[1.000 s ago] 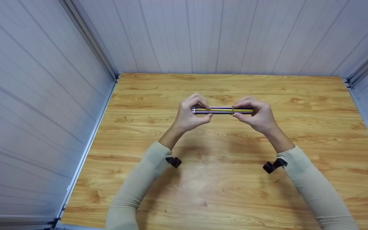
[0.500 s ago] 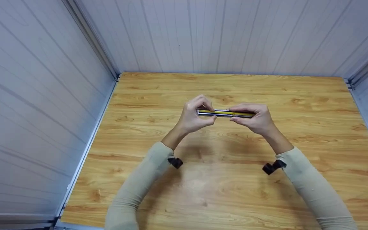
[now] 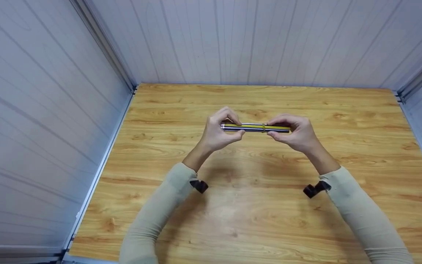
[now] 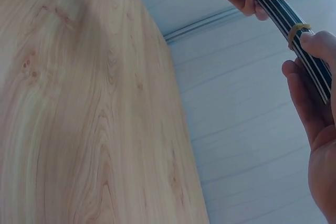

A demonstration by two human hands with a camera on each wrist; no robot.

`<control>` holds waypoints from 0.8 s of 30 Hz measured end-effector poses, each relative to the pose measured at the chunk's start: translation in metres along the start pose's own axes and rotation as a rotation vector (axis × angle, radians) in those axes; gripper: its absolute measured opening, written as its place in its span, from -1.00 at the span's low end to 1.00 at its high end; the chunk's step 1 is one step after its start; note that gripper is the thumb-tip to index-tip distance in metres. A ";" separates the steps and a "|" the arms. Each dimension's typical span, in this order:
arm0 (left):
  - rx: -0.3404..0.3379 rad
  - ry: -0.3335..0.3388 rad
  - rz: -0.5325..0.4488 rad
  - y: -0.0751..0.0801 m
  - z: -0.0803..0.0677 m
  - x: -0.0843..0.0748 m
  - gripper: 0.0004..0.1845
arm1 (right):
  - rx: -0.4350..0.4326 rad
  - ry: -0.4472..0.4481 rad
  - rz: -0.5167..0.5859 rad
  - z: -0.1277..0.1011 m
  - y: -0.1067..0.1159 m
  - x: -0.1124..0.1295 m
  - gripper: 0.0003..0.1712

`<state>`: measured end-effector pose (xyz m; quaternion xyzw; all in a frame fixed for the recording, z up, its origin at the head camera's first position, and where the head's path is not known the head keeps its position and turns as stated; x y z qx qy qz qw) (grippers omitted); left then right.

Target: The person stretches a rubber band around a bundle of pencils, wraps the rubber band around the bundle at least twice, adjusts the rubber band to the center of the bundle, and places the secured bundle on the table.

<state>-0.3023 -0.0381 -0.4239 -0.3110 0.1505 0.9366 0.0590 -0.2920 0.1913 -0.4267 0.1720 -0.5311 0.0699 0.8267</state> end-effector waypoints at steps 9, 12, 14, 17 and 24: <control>0.029 -0.021 -0.034 -0.012 0.005 -0.004 -0.83 | 0.008 0.061 -0.056 0.001 -0.005 0.006 -0.68; 0.061 -0.027 -0.022 -0.017 0.005 -0.006 -0.83 | 0.007 0.103 -0.080 0.004 -0.007 0.010 -0.64; 0.095 -0.031 0.002 -0.020 0.004 -0.006 -0.81 | 0.009 0.122 -0.091 0.004 -0.007 0.012 -0.60; 0.126 -0.036 0.039 -0.020 0.001 -0.006 -0.79 | 0.030 0.130 -0.094 0.002 -0.007 0.011 -0.54; 0.075 0.031 -0.031 -0.013 -0.006 0.000 -0.78 | 0.016 0.072 -0.159 -0.002 -0.005 0.007 -0.58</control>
Point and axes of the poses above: each hand's wrist, its own z-axis towards the middle knuckle, its own y-axis out of the back of the hand, x = y × z, the point moved 8 cm from there along z, towards the middle knuckle, and after that the axes turned 13 degrees about -y, right-handed, at the moved point
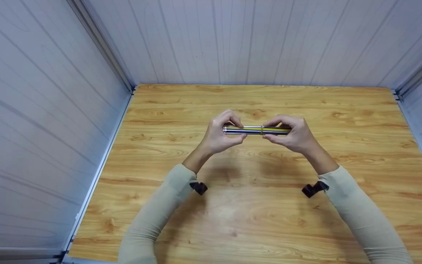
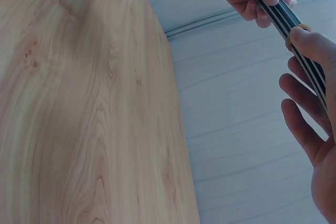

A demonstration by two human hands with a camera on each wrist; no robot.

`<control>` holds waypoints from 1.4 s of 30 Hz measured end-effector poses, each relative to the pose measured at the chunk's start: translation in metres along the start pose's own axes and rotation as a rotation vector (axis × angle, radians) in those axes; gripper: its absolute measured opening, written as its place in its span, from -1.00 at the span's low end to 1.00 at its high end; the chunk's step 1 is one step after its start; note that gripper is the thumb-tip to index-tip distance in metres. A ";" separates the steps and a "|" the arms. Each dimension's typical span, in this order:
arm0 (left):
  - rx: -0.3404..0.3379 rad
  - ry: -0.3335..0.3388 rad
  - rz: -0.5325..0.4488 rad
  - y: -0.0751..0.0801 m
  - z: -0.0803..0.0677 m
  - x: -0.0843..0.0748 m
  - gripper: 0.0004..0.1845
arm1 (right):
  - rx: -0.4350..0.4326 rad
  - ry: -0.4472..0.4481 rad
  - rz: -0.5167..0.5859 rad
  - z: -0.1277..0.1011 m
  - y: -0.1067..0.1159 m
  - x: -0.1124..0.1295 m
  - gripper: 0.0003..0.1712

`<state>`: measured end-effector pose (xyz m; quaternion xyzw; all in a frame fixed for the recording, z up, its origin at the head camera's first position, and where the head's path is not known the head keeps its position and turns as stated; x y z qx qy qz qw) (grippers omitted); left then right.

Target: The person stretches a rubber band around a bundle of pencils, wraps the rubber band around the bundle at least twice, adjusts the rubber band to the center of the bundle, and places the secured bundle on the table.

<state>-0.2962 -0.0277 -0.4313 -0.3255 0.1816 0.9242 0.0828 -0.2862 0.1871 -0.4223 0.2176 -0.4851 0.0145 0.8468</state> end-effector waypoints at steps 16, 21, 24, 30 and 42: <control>0.019 -0.033 0.031 -0.008 0.004 -0.009 -0.80 | 0.058 0.161 -0.152 0.004 -0.011 0.020 -0.57; 0.012 -0.007 0.018 -0.004 0.001 -0.004 -0.80 | 0.028 0.143 -0.152 0.003 -0.005 0.017 -0.55; -0.018 0.006 0.006 -0.001 -0.001 -0.001 -0.79 | 0.020 0.130 -0.146 0.004 -0.002 0.018 -0.58; -0.016 -0.011 0.010 -0.002 -0.001 -0.002 -0.79 | 0.029 0.178 -0.195 0.005 -0.008 0.022 -0.64; 0.003 -0.050 0.045 -0.009 0.002 -0.007 -0.82 | 0.000 0.280 -0.241 0.005 -0.019 0.027 -0.53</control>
Point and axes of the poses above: each hand's wrist, its own z-axis towards the middle knuckle, its own y-axis out of the back of the hand, x = y × z, the point moved 8 cm from there along z, towards the middle knuckle, and after that the axes turned 13 degrees about -y, right-handed, at the moved point
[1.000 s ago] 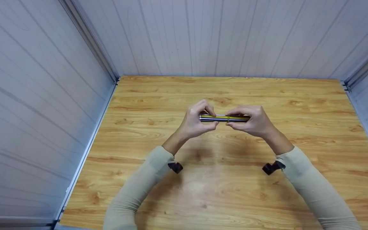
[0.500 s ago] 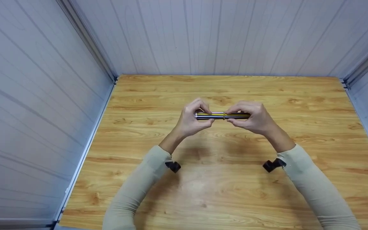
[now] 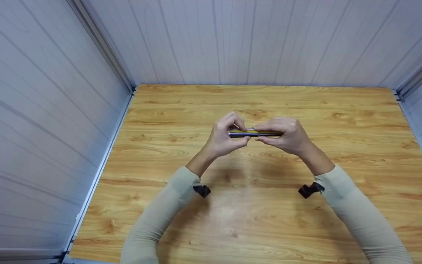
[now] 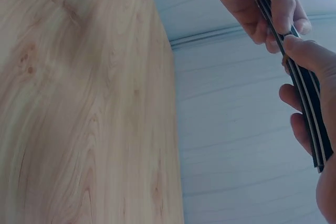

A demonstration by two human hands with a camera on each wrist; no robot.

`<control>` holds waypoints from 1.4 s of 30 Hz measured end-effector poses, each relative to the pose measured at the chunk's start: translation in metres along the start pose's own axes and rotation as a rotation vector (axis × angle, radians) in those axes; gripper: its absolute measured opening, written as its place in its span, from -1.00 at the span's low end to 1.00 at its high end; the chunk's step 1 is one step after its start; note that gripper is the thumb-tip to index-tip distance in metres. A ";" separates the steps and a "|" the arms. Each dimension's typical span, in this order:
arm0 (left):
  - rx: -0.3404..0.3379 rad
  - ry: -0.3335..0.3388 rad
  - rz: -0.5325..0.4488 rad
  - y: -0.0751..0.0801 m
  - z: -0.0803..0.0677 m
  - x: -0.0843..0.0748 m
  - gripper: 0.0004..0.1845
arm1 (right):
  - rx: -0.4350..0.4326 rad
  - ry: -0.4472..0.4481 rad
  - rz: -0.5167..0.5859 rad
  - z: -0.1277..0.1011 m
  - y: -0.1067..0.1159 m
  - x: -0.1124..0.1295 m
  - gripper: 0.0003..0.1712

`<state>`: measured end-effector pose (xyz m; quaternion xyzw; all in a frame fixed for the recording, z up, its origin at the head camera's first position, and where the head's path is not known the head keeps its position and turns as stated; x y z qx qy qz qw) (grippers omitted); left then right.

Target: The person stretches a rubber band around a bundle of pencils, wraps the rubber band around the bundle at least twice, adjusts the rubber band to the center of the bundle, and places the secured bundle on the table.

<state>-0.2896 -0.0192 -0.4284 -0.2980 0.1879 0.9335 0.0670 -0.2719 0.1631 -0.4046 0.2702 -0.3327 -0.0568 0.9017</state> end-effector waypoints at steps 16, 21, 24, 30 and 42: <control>0.050 0.057 0.134 0.020 -0.013 0.011 -0.83 | 0.034 -0.153 0.080 -0.014 0.015 -0.025 -0.56; 0.065 0.065 0.170 0.017 -0.011 0.016 -0.85 | 0.029 -0.181 0.083 -0.015 0.018 -0.034 -0.59; 0.072 0.079 0.193 0.014 -0.006 0.021 -0.84 | 0.001 -0.224 0.114 -0.012 0.022 -0.041 -0.61; 0.065 0.097 0.204 0.011 0.000 0.032 -0.82 | -0.017 -0.267 0.131 -0.009 0.024 -0.050 -0.66; 0.077 0.194 0.150 0.000 -0.004 0.070 -0.77 | -0.030 -0.403 0.144 -0.017 0.011 -0.088 -0.71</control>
Point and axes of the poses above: each hand's wrist, its own z-axis towards the middle knuckle, its own y-axis out of the back of the hand, x = y × z, the point moved 8 cm from there along z, towards the middle knuckle, and after that the axes turned 13 degrees about -y, right-handed, at the moved point
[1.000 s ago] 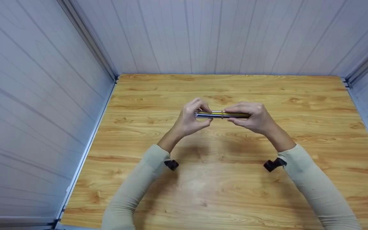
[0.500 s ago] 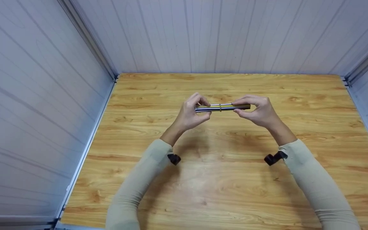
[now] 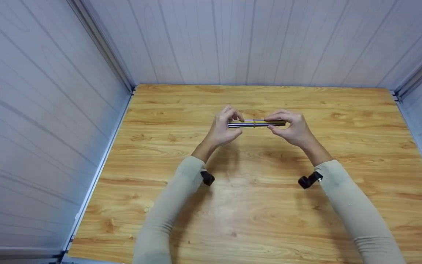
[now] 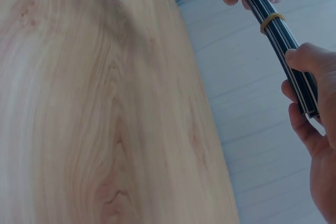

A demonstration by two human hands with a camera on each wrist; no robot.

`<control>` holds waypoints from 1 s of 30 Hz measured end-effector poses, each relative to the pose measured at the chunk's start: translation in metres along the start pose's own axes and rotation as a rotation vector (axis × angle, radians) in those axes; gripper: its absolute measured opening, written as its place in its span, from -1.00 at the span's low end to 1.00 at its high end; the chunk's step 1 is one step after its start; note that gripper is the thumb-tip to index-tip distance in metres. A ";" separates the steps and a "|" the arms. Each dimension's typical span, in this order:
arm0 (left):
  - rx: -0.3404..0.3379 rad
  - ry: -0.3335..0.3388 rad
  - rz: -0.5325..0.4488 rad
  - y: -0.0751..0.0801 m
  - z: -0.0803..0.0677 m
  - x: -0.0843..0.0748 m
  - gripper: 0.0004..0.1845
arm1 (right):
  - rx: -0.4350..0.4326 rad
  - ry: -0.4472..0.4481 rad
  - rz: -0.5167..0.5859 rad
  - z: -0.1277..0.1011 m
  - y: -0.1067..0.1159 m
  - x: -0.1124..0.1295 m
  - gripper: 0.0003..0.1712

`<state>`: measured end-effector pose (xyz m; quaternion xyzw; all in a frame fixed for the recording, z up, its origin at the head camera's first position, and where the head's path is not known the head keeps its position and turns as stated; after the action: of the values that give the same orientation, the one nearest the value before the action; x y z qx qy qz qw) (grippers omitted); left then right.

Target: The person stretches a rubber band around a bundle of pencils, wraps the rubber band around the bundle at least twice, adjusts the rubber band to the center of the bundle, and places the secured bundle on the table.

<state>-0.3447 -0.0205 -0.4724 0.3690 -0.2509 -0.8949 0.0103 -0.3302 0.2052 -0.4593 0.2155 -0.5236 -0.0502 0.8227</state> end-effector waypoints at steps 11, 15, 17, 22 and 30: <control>0.112 0.146 0.060 -0.013 -0.022 0.028 -0.67 | 0.052 -0.239 -0.058 -0.008 -0.013 -0.051 -0.71; 0.160 0.174 0.094 -0.021 -0.032 0.049 -0.64 | 0.095 -0.323 -0.125 -0.014 -0.017 -0.067 -0.71; 0.169 0.181 0.106 -0.027 -0.037 0.069 -0.62 | 0.102 -0.350 -0.145 -0.016 -0.018 -0.073 -0.71; 0.200 0.202 0.127 -0.046 -0.051 0.118 -0.63 | 0.117 -0.409 -0.171 -0.022 -0.022 -0.083 -0.70; 0.239 0.243 0.158 -0.053 -0.064 0.117 -0.65 | 0.184 -0.473 -0.258 -0.030 -0.032 -0.096 -0.69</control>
<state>-0.3782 -0.0266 -0.6115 0.4519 -0.3808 -0.8039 0.0668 -0.3424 0.2152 -0.5640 0.3364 -0.6718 -0.1557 0.6413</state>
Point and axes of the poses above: each hand's wrist, its own z-axis towards the middle knuckle, its own y-axis out of the back of the hand, x = y × z, the point moved 8 cm from there along z, towards the middle knuckle, and after that the axes turned 13 degrees about -y, right-handed, at the moved point
